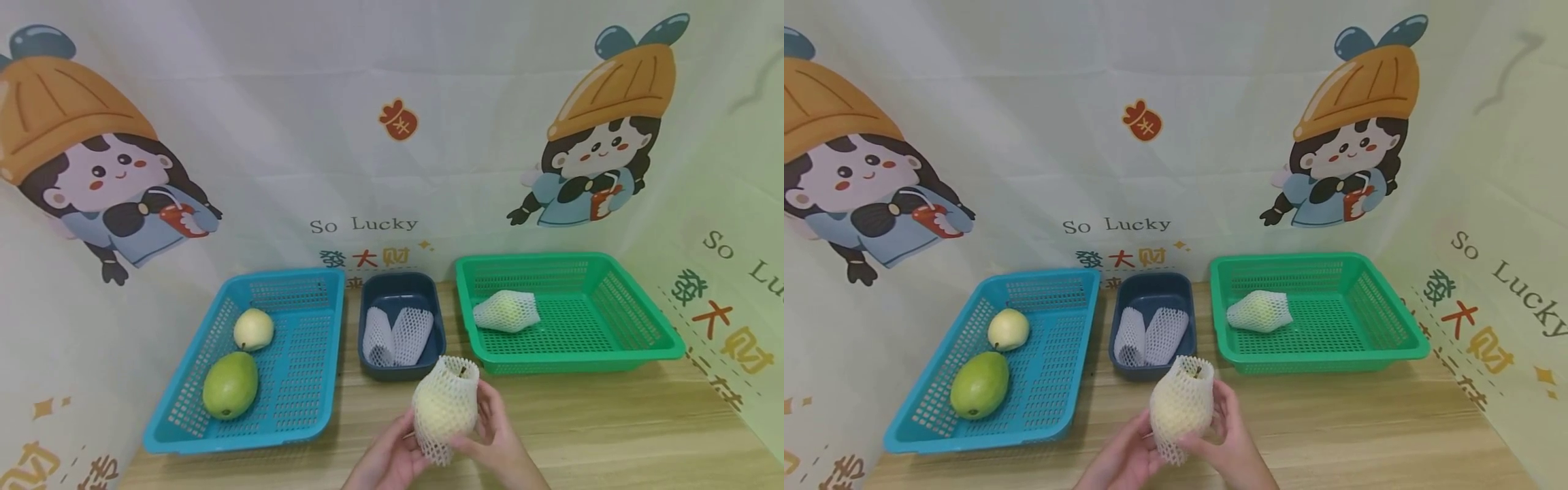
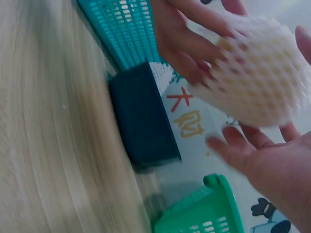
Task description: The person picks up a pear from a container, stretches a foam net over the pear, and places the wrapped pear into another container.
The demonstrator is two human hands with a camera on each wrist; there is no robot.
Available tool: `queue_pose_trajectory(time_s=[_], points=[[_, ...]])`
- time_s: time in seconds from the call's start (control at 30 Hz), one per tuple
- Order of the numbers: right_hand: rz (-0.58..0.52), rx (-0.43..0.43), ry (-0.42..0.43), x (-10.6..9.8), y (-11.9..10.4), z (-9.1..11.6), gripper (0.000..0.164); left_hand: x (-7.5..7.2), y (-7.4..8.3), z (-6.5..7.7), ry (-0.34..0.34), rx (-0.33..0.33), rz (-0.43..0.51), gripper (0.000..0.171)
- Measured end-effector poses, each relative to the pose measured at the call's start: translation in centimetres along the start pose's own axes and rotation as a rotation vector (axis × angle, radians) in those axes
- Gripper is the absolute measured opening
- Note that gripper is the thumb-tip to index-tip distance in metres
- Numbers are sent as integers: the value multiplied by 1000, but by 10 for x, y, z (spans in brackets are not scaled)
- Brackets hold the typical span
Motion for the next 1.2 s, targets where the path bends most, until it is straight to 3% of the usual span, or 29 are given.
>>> queue_pose_trajectory(time_s=[0.17, 0.43, 0.57, 0.67, 0.8, 0.97, 1.13, 1.2], points=[[-122, -28, 6, 9, 2, -5, 91, 3, -8, -2, -35, -63, -47, 64], [-80, 15, 103, 5, 6, -3, 84, 2, -6, 0, -49, -57, -157, 61], [-88, 43, 118, 4, 7, -2, 83, 2, -2, 2, -14, -75, -246, 59], [-97, 76, 128, 4, 9, -1, 82, -2, 2, 6, 72, -103, -350, 58], [-115, 85, 127, 5, 7, 0, 82, -8, 20, 15, 199, -70, -614, 53], [-133, 56, 139, 3, 5, 1, 80, -4, 58, 30, 308, 80, -1037, 38], [-127, 36, 143, 1, 4, 1, 80, 6, 94, 52, 487, 143, -1455, 18], [-122, 32, 141, 1, 3, 1, 80, 9, 105, 61, 576, 122, -1613, 16]])
Point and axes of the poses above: each hand's wrist, its own z-axis away from the middle knuckle, its own x-axis out of the palm, y = z × x, the point moved 9 cm from there along -z, towards the middle knuckle, and after that the axes turned 12 degrees about -y, right-handed, at the moved point
